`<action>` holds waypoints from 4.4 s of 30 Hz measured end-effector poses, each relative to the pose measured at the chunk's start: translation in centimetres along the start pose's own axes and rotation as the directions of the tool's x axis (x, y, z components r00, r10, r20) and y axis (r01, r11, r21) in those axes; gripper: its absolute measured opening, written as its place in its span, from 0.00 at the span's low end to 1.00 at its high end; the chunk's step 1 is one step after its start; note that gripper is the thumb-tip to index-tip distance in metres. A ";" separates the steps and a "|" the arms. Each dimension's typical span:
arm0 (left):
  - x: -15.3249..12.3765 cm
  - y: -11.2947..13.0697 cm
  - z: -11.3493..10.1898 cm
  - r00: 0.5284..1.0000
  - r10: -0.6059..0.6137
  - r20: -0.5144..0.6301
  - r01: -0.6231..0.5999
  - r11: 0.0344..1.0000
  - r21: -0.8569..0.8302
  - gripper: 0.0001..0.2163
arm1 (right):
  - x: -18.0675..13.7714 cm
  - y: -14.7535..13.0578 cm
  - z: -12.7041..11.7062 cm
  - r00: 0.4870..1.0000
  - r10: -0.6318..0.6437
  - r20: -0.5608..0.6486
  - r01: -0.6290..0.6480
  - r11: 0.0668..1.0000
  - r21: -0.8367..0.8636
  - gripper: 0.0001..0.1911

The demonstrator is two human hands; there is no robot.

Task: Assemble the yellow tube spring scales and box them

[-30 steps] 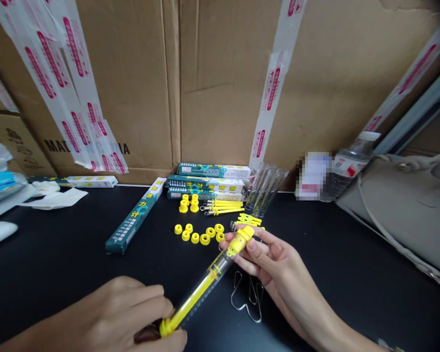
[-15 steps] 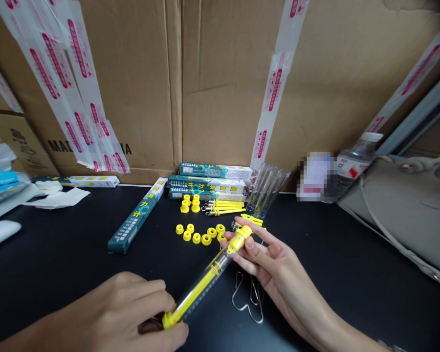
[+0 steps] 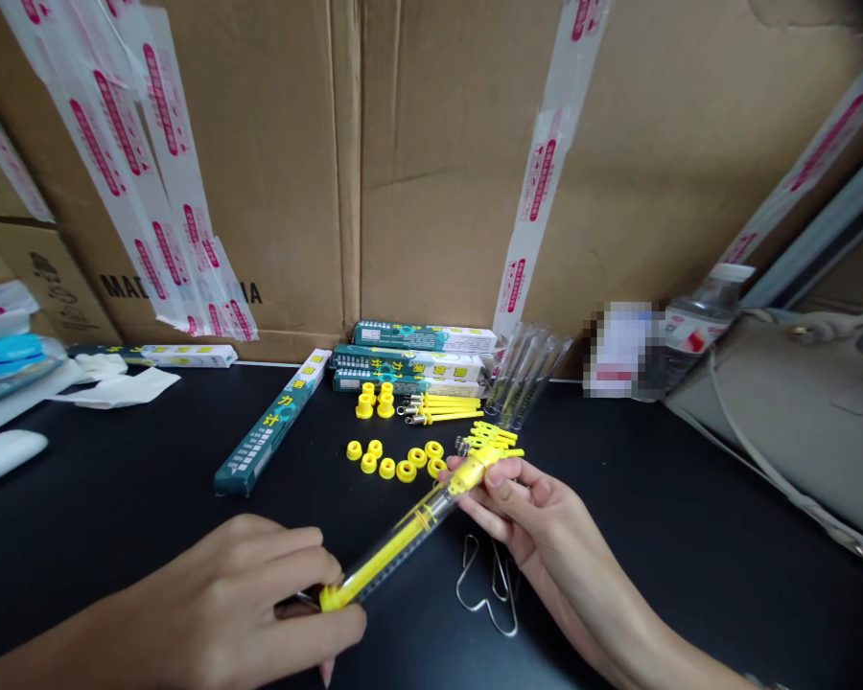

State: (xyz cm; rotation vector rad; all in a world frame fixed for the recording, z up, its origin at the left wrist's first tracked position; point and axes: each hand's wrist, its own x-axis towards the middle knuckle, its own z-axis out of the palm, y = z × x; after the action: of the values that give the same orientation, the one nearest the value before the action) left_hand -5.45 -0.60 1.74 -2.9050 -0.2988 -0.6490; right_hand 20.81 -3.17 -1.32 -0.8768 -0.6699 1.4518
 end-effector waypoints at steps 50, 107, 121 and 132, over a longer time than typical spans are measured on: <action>-1.0 0.0 0.1 0.995 -0.024 -0.098 0.036 0.992 0.119 0.12 | 0.0 -0.9 0.1 0.999 -0.040 0.029 0.040 0.999 -0.015 0.09; -1.8 -1.0 0.8 0.963 -0.270 -0.014 0.265 0.952 -0.152 0.08 | 0.3 -1.2 -0.2 0.998 -0.035 0.059 0.033 0.999 0.043 0.18; -2.0 -0.1 1.7 0.900 -0.419 -0.123 0.388 0.897 -0.213 0.11 | 0.4 -1.1 -0.4 0.994 0.024 0.103 -0.032 0.997 0.068 0.14; -1.9 -0.3 2.3 0.918 -0.369 -0.146 0.346 0.924 -0.163 0.13 | 1.0 -1.0 -0.8 0.995 0.032 0.099 -0.029 0.999 -0.036 0.16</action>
State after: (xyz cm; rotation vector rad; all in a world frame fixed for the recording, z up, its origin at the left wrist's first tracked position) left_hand -6.30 -0.14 -1.12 -2.9133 -0.8080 -1.0074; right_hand 22.08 -2.22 -1.01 -0.8490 -0.7607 1.5228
